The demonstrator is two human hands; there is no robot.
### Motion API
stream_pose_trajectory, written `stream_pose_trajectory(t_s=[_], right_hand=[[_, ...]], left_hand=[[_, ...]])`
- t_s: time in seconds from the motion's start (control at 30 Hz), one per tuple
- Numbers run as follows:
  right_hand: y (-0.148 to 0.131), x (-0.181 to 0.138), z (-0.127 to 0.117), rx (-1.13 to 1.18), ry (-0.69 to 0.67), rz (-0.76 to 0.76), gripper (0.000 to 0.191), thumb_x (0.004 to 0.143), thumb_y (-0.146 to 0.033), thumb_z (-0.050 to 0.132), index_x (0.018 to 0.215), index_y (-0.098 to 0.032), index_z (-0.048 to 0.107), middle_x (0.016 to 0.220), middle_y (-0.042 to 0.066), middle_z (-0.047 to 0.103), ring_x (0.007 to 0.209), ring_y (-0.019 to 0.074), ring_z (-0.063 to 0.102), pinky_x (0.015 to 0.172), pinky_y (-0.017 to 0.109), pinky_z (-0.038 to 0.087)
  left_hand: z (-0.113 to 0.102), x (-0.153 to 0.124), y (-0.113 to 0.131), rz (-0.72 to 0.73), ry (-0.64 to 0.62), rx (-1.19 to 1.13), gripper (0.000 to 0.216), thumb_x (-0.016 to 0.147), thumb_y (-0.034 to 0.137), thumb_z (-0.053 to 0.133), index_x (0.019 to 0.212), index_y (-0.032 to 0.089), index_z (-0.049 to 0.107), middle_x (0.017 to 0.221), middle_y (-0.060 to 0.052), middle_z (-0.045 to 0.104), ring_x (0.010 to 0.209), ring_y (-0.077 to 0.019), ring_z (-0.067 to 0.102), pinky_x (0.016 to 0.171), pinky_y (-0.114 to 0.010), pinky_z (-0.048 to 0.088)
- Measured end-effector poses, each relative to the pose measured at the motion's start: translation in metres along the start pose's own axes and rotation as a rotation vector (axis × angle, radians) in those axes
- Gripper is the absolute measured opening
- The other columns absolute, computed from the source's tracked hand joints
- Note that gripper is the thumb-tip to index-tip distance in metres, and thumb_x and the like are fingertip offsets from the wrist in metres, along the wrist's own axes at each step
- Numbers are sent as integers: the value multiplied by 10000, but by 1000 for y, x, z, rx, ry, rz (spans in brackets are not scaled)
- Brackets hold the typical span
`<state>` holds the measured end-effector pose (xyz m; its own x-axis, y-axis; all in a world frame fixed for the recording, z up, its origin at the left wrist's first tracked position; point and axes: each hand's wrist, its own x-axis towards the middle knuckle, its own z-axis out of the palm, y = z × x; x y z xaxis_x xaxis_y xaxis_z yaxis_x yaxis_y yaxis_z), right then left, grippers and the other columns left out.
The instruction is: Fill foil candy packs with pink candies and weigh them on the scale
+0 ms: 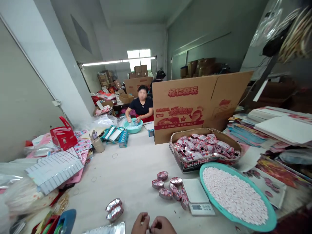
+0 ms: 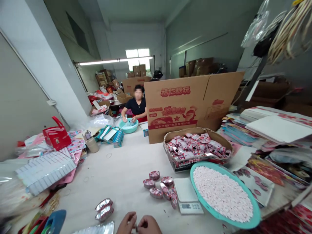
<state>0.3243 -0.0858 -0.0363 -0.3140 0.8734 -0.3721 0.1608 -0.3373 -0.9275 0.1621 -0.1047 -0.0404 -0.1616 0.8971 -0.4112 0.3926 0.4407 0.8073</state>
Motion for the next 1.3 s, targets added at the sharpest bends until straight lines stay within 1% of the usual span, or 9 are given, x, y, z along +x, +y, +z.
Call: stream_pose_trajectory(t_s=[0.13, 0.27, 0.43, 0.57, 0.7, 0.9, 1.0, 1.1, 1.3], right_hand=[[19, -13, -8, 79, -51, 27, 183, 467, -299, 713, 533, -224, 560, 647, -4, 642, 745, 226, 638, 737, 342, 470], [23, -24, -23, 118, -52, 73, 206, 506, -340, 715, 564, -208, 568, 569, -29, 575, 629, 175, 569, 664, 312, 436], [16, -26, -36, 130, -28, 105, 275, 504, -374, 764, 574, -195, 567, 546, -50, 552, 579, 133, 507, 644, 289, 403], [7, -21, -40, 147, -45, 117, 302, 527, -405, 789, 614, -191, 594, 588, -36, 604, 605, 139, 547, 685, 302, 433], [-3, -15, -44, 169, -77, 106, 348, 534, -438, 826, 663, -193, 616, 663, -13, 665, 696, 167, 619, 752, 325, 466], [-13, -12, -50, 208, -193, 129, 401, 516, -439, 866, 708, -176, 633, 680, -17, 682, 695, 157, 634, 761, 325, 480], [-11, -15, -45, 221, -214, 138, 405, 534, -448, 855, 725, -180, 618, 664, -30, 675, 674, 146, 629, 742, 315, 480], [-7, -19, -36, 215, -172, 126, 409, 555, -473, 832, 706, -186, 582, 637, -37, 657, 634, 140, 617, 711, 313, 478], [-1, -18, -29, 196, -86, 81, 390, 548, -477, 815, 671, -191, 579, 734, 11, 703, 745, 187, 660, 798, 354, 493]], left_hand=[[14, -18, -7, 165, -42, 45, 381, 733, 615, 550, 749, 241, 621, 847, -65, 654, 881, -246, 618, 868, -355, 488], [23, -31, -5, -45, -6, -168, 593, 613, 589, 667, 1050, 189, 646, 1067, -125, 668, 895, -256, 660, 836, -366, 520], [24, -31, 11, -75, 26, -198, 548, 490, 623, 727, 799, 173, 680, 985, -133, 686, 1073, -329, 599, 905, -404, 497], [20, -33, 11, -148, -67, -259, 587, 559, 640, 684, 909, 169, 682, 899, -96, 699, 891, -272, 648, 716, -369, 514], [24, -39, 13, -175, -114, -306, 500, 567, 587, 720, 822, 161, 658, 731, -35, 647, 734, -204, 622, 658, -317, 486], [18, -39, 26, -201, -136, -377, 701, 617, 545, 743, 1200, 192, 580, 1128, -116, 656, 945, -221, 654, 727, -318, 505], [14, -39, 31, -216, -221, -403, 564, 601, 541, 756, 1011, 164, 665, 964, -100, 709, 897, -231, 672, 742, -329, 503], [12, -39, 33, -228, -204, -406, 479, 509, 512, 804, 784, 153, 647, 770, -65, 703, 782, -216, 671, 713, -317, 493], [9, -33, 25, -244, -80, -403, 509, 501, 507, 794, 818, 153, 611, 775, -72, 708, 786, -211, 683, 698, -299, 495]])
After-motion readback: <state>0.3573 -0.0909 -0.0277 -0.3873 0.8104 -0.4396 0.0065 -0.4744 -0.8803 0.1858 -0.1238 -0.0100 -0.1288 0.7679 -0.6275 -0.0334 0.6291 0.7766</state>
